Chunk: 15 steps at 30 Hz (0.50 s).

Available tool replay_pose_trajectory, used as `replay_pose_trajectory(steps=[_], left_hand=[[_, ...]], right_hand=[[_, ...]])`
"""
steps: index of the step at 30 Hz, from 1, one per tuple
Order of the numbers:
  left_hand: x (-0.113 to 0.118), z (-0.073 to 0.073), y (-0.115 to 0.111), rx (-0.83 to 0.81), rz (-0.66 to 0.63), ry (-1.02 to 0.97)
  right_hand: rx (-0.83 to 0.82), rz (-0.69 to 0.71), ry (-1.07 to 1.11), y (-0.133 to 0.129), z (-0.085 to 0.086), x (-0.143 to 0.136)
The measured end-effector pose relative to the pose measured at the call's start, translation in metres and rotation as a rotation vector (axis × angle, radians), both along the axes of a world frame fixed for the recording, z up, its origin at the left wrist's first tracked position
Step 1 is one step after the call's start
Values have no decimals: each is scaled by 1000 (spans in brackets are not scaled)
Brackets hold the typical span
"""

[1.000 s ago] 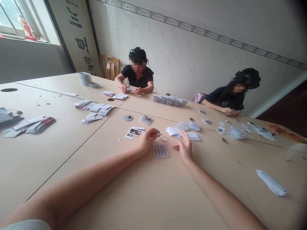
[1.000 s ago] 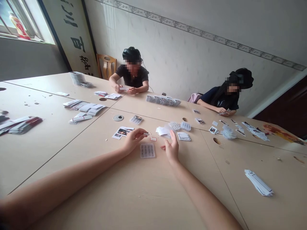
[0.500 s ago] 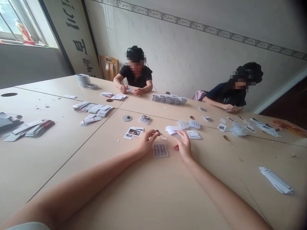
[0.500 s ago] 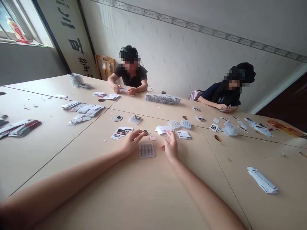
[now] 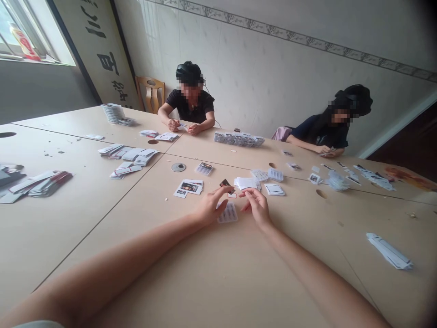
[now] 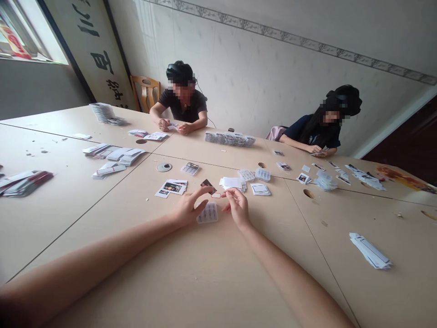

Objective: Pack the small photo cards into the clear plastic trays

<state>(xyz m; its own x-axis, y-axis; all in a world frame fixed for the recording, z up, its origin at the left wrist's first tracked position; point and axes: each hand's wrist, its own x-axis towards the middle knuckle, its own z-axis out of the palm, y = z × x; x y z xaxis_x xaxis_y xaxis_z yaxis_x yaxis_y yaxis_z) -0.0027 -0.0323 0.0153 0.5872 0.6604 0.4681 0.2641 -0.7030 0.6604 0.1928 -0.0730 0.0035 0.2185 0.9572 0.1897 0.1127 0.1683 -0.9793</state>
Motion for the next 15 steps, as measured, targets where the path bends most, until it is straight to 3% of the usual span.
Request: replay_pose_trajectory(steps=[2, 12, 15], left_hand=[[-1, 1, -2, 70, -59, 82], [0, 2, 0, 315, -216, 171], [0, 4, -1, 359, -207, 199]], right_hand=[[5, 37, 18, 0, 0, 0], [94, -52, 31, 4, -5, 1], [137, -75, 12, 2, -4, 0]])
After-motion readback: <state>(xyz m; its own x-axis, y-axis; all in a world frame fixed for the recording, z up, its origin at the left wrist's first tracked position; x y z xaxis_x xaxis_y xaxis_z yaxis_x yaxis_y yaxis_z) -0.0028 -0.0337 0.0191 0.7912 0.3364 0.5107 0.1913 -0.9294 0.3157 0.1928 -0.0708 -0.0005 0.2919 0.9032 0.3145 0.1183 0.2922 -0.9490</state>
